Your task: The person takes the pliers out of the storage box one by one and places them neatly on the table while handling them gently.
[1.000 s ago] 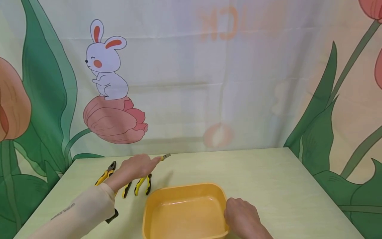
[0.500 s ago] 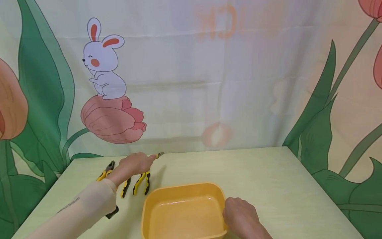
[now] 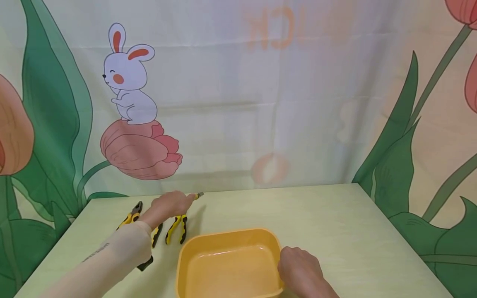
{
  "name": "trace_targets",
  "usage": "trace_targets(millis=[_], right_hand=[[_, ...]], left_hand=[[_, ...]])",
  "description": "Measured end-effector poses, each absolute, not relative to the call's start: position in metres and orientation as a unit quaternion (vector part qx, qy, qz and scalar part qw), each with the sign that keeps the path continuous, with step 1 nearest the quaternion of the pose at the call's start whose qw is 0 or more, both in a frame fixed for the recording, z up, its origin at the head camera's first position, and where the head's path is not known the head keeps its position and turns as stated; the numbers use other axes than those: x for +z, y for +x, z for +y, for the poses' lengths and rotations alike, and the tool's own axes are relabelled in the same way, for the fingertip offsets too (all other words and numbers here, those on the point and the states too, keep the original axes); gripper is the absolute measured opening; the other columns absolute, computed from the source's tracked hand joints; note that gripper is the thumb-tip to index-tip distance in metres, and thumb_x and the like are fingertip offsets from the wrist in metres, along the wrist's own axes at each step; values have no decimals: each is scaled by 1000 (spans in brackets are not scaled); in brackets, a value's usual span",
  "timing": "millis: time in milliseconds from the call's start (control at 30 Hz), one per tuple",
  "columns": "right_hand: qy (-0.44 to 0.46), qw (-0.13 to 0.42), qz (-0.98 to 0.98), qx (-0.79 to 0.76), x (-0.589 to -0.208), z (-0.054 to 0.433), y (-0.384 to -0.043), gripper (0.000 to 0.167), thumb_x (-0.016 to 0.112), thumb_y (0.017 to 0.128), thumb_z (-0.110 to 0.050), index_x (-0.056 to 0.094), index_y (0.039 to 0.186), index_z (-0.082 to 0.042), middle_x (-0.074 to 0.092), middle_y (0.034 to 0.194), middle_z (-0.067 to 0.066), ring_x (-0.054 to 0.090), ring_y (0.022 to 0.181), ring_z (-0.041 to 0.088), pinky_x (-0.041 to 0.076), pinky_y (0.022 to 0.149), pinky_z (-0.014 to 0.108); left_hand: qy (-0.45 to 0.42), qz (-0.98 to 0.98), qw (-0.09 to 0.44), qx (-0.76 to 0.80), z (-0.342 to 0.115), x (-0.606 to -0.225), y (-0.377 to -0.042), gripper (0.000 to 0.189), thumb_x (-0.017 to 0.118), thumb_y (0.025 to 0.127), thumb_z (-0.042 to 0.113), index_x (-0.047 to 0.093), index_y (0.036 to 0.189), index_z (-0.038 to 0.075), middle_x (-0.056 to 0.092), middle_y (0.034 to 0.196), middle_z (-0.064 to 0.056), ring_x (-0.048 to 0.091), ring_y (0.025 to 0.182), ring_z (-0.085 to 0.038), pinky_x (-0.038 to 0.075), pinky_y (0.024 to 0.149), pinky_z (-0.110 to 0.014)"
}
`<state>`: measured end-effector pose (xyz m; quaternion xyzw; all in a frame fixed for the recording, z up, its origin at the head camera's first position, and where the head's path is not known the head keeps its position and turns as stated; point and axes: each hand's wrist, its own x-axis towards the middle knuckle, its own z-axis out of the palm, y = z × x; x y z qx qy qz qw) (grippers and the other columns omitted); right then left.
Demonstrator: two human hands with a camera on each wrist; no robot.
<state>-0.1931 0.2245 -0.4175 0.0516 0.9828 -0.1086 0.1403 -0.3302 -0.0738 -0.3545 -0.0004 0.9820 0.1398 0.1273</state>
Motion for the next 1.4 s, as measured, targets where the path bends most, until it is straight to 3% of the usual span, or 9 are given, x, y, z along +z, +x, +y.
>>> trace_targets(millis=[100,233,400,567,767,1000,1400], right_hand=[[52,140,983,-110,-418,225,-193,25,63,98,-13,55,75,-8,52,67,4,49,59,18,41,57,29],[50,136,983,-113,-418,227,-192,25,63,98,-13,55,74,-8,52,66,4,48,58,18,40,57,29],[48,135,983,-117,-417,227,-191,26,62,98,-12,55,73,-8,51,65,4,46,57,17,39,56,28],[49,134,983,-116,-417,227,-191,26,62,98,-12,55,73,-8,51,65,3,46,57,17,39,56,28],[55,139,982,-116,-417,227,-192,25,63,98,-13,55,75,-8,52,66,4,48,58,17,40,56,28],[53,135,982,-118,-420,230,-191,27,63,98,-13,55,73,-8,51,65,4,46,56,17,39,54,28],[51,127,983,-121,-419,229,-190,28,62,96,-10,56,69,-9,51,62,2,44,54,16,38,53,28]], left_hand=[[-5,982,127,136,-71,-358,-332,60,35,109,49,69,127,3,64,120,-17,58,103,-35,44,98,-57],[-12,983,128,127,-68,-363,-335,63,35,109,50,64,137,2,61,136,-21,59,111,-39,40,104,-62],[-22,983,136,119,-64,-367,-340,63,35,109,50,62,139,1,62,135,-21,59,107,-37,42,103,-60],[-13,983,134,125,-59,-372,-343,60,36,108,48,64,137,3,62,136,-19,59,114,-37,41,104,-59],[-11,984,130,124,-53,-378,-346,57,38,108,48,69,130,6,66,116,-13,59,102,-33,43,100,-55],[-13,986,125,110,-42,-382,-348,53,38,109,47,71,97,7,60,88,-10,57,87,-29,45,91,-48],[-15,989,122,86,-34,-388,-354,52,37,110,44,63,79,12,44,74,-6,50,75,-23,40,79,-40]])
